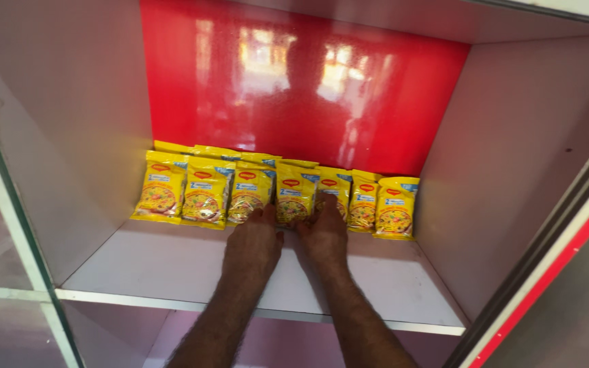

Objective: The person picks up yellow packets of instant noodles from a pile on a counter and places them one by one onto a shelf inside a glass display cabinet. The person repeatedly returns to the counter to retrieve more packets and arranges them in a neat row on the shelf.

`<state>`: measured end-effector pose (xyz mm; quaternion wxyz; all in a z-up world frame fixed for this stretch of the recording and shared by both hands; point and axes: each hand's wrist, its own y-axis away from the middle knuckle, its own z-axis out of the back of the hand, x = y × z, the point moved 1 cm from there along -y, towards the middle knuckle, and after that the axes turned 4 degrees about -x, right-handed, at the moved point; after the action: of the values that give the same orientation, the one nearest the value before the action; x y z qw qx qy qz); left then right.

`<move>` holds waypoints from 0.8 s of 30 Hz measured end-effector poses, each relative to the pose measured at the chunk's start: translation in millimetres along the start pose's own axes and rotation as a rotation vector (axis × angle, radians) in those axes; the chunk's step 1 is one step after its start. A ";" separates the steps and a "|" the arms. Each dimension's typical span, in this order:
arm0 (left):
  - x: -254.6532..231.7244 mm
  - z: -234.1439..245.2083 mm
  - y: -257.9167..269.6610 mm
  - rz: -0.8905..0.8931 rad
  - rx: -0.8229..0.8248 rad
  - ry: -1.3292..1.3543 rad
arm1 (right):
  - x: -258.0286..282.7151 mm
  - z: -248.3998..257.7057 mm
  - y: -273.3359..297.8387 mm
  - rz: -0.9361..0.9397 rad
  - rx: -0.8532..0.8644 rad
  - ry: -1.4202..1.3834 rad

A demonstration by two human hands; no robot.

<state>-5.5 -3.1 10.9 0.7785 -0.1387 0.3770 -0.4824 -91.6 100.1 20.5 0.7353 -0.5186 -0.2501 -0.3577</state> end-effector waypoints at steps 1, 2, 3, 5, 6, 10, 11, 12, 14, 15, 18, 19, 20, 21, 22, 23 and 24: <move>-0.5 1.3 -0.1 -0.001 -0.002 0.008 | -0.4 -0.1 0.9 0.019 -0.013 -0.032; -0.8 2.6 0.3 -0.001 -0.001 0.017 | -1.7 -0.7 2.5 0.037 -0.025 -0.063; -1.6 3.6 0.6 -0.001 -0.001 0.026 | -3.7 -0.5 3.3 0.055 -0.037 -0.094; -3.3 5.7 2.5 0.014 0.016 0.039 | -7.5 -0.4 0.1 0.044 0.018 -0.062; -3.4 7.4 2.7 0.023 0.022 0.042 | -8.5 -1.7 -1.8 0.040 0.048 -0.051; -6.0 9.5 3.2 0.035 0.020 0.041 | -12.6 -4.0 -2.5 0.129 0.015 0.124; -5.7 9.1 3.7 0.032 0.012 0.048 | -14.3 -4.5 -3.4 0.112 0.028 0.106; -4.9 8.6 4.5 0.030 0.006 0.055 | -16.4 -5.4 -3.5 0.093 0.043 0.088; -3.9 7.4 3.8 0.017 -0.003 0.056 | -20.6 -6.7 -4.1 0.131 0.009 0.067; -3.2 7.0 3.7 0.010 -0.008 0.055 | -22.9 -8.0 -4.3 0.150 -0.008 0.056; -3.5 7.0 2.9 0.005 -0.009 0.045 | -29.4 -10.5 -8.0 0.197 -0.075 0.153; -4.0 7.6 2.7 0.019 0.000 0.042 | -31.3 -11.3 -8.7 0.167 -0.077 0.136; -4.4 8.3 2.9 0.033 0.008 0.039 | -32.7 -12.9 -9.0 0.137 -0.079 0.119; -5.4 9.0 2.8 0.047 0.017 0.036 | -33.8 -13.1 -9.4 0.107 -0.081 0.102; -6.2 10.5 2.8 0.049 0.010 0.044 | -33.4 -12.9 -10.1 0.106 -0.094 0.104; -7.1 11.9 3.7 0.051 0.003 0.052 | -32.4 -12.4 -10.3 0.105 -0.107 0.106; -8.0 13.2 4.3 0.054 -0.003 0.060 | -30.9 -11.2 -9.9 0.103 -0.120 0.109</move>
<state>4.8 3.9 21.0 0.7793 -0.1149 0.4046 -0.4646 -118.5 95.7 -0.3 0.7329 -0.5537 -0.1607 -0.3612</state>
